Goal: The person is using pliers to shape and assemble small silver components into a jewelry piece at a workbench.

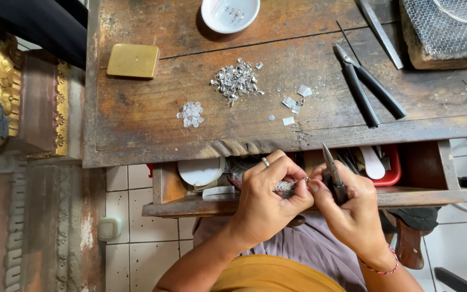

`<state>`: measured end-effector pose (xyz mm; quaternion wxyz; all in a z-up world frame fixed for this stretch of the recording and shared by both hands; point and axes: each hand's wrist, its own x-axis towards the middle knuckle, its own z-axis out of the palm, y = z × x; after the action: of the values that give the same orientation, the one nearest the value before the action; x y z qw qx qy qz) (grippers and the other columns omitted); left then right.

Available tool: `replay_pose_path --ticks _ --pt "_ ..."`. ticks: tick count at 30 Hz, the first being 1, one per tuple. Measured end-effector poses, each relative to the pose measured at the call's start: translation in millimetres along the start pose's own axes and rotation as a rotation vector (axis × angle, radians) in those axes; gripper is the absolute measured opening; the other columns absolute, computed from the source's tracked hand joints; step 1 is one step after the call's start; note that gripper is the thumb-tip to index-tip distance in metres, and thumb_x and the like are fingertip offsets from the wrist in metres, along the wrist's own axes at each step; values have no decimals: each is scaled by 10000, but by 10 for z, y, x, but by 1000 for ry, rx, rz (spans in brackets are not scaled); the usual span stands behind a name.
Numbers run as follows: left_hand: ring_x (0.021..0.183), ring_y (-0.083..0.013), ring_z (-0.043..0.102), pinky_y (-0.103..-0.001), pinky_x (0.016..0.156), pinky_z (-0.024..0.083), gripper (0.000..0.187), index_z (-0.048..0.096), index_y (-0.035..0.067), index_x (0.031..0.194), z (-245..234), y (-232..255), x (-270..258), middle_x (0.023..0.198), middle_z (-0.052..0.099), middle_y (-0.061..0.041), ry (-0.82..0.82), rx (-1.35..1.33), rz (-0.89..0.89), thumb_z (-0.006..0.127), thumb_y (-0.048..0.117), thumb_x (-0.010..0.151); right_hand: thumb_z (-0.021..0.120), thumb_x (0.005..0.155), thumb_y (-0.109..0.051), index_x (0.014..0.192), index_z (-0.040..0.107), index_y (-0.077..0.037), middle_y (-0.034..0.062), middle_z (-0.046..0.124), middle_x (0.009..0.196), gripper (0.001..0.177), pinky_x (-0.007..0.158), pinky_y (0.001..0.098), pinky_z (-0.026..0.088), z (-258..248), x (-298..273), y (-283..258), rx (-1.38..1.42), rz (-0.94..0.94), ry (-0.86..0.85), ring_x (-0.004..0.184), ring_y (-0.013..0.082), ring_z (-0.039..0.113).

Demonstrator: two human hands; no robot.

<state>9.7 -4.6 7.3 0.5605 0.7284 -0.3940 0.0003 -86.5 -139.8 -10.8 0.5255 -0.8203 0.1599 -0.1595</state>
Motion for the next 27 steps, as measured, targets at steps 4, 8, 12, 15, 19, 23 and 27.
replay_pose_path --ticks 4,8,12,15,19,23,27 --pt "711 -209 624 -326 683 496 75 618 67 919 -43 55 29 845 628 -62 -16 -13 -26 644 25 863 627 943 -93 907 649 -60 -4 667 750 53 666 242 465 -96 26 15 49 27 14 697 83 578" --pt "801 -246 631 -340 729 522 63 592 -1 1007 -102 95 37 936 616 -130 -62 -55 81 643 4 969 657 966 -144 912 628 -17 6 500 731 141 570 253 337 -164 41 43 276 202 -33 639 102 402" --pt "874 -303 614 -385 860 536 52 606 -50 1063 -132 101 5 1005 559 -166 -130 23 204 564 -50 1032 660 977 -140 866 610 -4 9 449 677 182 512 248 310 -155 66 -21 336 237 -53 588 100 357" --pt "860 -323 606 -405 833 519 23 605 -63 1020 -148 126 30 975 556 -182 -215 -17 187 597 -41 1020 623 997 -102 950 615 11 1 441 621 122 498 234 337 -92 76 -52 316 139 47 553 85 379" --pt "880 -308 629 -395 859 551 47 597 -52 1046 -442 229 179 977 585 -174 -163 -4 211 559 -25 1041 580 1035 -120 877 527 -14 23 418 651 197 485 237 345 45 75 19 395 52 207 539 88 395" --pt "844 -256 621 -349 742 545 46 590 -5 1043 -998 360 543 986 607 -142 -22 291 332 550 12 1057 582 1043 -122 921 509 -28 23 432 637 171 483 226 334 77 98 147 435 56 234 527 88 393" --pt "841 -302 646 -380 697 528 141 601 -61 992 -1431 205 1057 962 590 -184 84 609 571 512 -17 1092 583 1041 -113 923 525 -16 30 440 639 164 486 224 347 72 76 212 460 91 241 527 92 405"
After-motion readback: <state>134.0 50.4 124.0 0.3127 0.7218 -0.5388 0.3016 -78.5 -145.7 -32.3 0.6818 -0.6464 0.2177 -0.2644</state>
